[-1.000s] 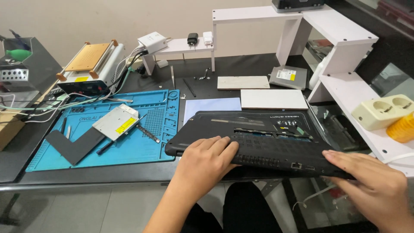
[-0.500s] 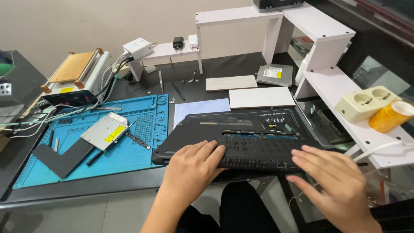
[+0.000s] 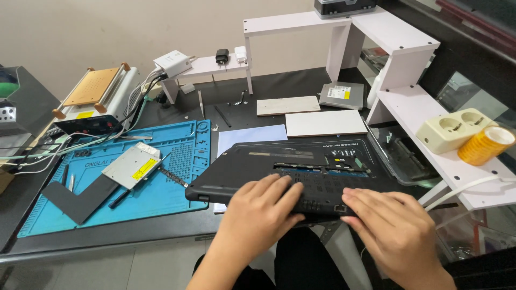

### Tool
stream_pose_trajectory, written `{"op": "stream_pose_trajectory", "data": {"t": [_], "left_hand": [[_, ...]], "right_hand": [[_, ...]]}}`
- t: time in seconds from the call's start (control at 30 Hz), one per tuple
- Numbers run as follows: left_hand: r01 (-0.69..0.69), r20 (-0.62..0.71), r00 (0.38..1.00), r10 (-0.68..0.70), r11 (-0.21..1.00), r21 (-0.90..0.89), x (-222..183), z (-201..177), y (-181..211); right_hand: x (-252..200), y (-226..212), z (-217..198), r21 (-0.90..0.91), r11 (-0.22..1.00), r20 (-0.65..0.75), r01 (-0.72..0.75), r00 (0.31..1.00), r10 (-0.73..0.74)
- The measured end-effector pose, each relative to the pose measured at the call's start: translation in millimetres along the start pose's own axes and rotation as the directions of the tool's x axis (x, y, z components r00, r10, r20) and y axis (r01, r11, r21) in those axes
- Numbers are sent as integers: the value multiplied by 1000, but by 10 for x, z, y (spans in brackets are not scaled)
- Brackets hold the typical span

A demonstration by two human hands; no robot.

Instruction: The person works on a disassembled laptop at a repair bench, handling the exposed motherboard and internal components, then aligns the bottom cover onto the chassis and presses along its edges to seat it. They reattach a side component near the optical drive bay and continue pressing the cover into place.

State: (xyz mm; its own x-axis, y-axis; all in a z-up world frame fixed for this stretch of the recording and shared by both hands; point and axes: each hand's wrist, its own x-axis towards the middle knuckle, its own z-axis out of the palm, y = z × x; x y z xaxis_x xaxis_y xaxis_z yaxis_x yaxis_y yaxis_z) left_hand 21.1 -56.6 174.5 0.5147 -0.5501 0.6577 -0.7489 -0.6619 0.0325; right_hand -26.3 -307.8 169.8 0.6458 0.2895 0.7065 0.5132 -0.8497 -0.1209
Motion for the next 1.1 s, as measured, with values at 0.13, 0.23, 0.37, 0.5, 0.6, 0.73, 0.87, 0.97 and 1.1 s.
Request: {"op": "stream_pose_trajectory", "data": {"t": [0.13, 0.23, 0.37, 0.5, 0.6, 0.73, 0.87, 0.97, 1.1], "left_hand": [[-66, 30, 997, 67, 997, -41, -13, 78, 9], [-80, 56, 995, 84, 994, -67, -45, 64, -2], [-76, 56, 995, 81, 993, -94, -83, 49, -53], [-98, 42, 994, 103, 990, -98, -88, -2, -119], [-87, 46, 995, 92, 991, -102, -44, -43, -136], [-59, 79, 995, 68, 993, -106, -8, -98, -190], [-54, 90, 994, 66, 990, -131, 15, -147, -254], [-22, 91, 995, 36, 988, -153, 49, -195, -285], [7, 99, 995, 11, 984, -176, 95, -234, -337]], "right_hand": [[-76, 52, 14, 48, 999, -25, -11, 1000, 12], [-214, 281, -32, 126, 988, -39, -89, 995, 94], [-368, 644, 79, 430, 892, 53, -139, 990, 128], [-340, 946, 425, 448, 883, 101, -138, 989, 104], [-314, 1120, 604, 329, 935, 131, -133, 987, 95], [-234, 1049, 581, 344, 930, 165, -127, 984, 74], [-202, 982, 521, 331, 932, 201, -147, 976, 83], [-225, 979, 526, 287, 953, 177, -93, 983, 43], [-217, 586, 266, 310, 947, 81, -81, 995, 59]]}}
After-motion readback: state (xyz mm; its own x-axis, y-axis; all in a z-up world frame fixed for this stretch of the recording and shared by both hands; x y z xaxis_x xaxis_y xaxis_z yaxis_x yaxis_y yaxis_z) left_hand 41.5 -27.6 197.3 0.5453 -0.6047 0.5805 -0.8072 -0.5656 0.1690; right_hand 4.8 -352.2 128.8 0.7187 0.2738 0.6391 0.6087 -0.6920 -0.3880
